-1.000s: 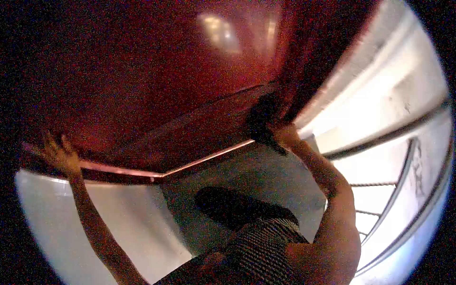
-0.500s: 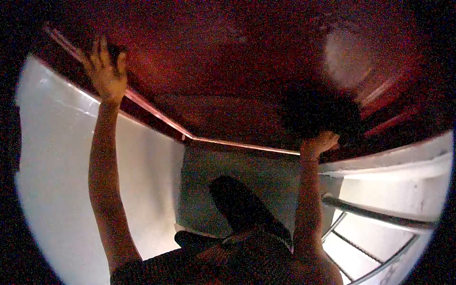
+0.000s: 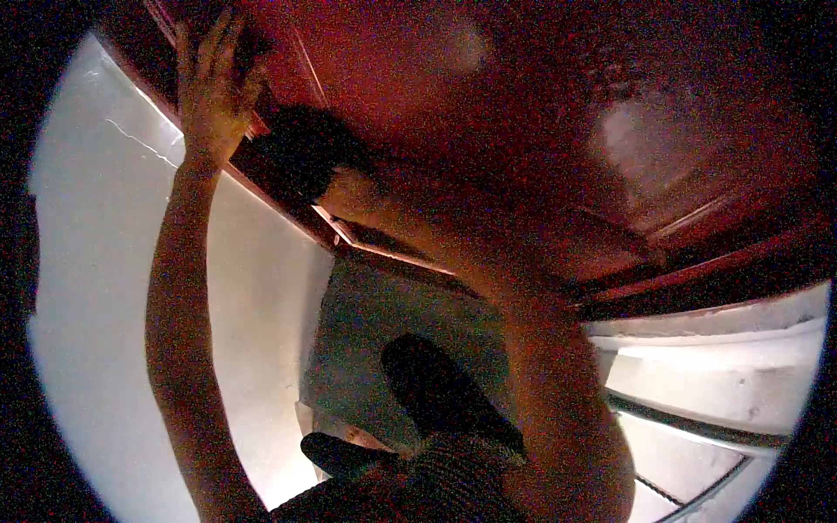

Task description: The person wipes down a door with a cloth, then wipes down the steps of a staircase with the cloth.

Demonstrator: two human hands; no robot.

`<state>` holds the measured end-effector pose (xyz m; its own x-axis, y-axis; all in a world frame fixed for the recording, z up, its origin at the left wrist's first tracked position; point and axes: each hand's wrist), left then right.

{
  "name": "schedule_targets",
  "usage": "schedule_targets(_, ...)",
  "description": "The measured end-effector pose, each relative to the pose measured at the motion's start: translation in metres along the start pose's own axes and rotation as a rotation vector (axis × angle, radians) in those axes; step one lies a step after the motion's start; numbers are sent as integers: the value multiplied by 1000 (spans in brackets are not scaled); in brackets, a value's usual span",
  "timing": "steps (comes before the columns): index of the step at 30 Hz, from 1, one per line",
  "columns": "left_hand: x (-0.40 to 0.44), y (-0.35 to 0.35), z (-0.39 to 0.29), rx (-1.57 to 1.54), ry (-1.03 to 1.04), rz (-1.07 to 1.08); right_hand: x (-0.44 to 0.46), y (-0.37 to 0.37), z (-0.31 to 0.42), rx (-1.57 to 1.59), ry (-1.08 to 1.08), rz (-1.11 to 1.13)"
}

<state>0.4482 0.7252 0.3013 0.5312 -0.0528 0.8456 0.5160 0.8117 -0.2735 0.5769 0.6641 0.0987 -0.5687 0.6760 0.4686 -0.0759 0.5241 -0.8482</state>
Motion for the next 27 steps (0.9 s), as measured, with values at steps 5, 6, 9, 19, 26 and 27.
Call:
schedule_targets(5,-60,-2,-20,-108,-127,63,-104,-80,-17,-122,-21,212)
schedule_targets(6,-77,-5,-21,-131,-177,67,-154,-84,-27,-177,-65,17)
schedule_targets(9,-138,-24,-67,-286,-418,143,-300,-128,-51,-608,-125,412)
schedule_targets(19,-328,-74,-255,-799,-1000,762,-82,-188,-4,-175,-17,12)
schedule_targets(26,-354,-116,-270,-706,-1097,945,-48,79,9,-363,-290,283)
schedule_targets(27,-359,-119,-272,-695,-1105,948,-49,88,14,-355,-297,277)
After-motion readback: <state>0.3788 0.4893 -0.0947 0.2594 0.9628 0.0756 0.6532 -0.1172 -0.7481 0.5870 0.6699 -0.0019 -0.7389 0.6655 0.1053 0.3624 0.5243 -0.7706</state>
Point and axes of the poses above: each hand's wrist, its own x-axis towards the middle knuckle, its own y-axis out of the palm, z = x × y, and after that the axes turned 10 degrees about x, right-handed
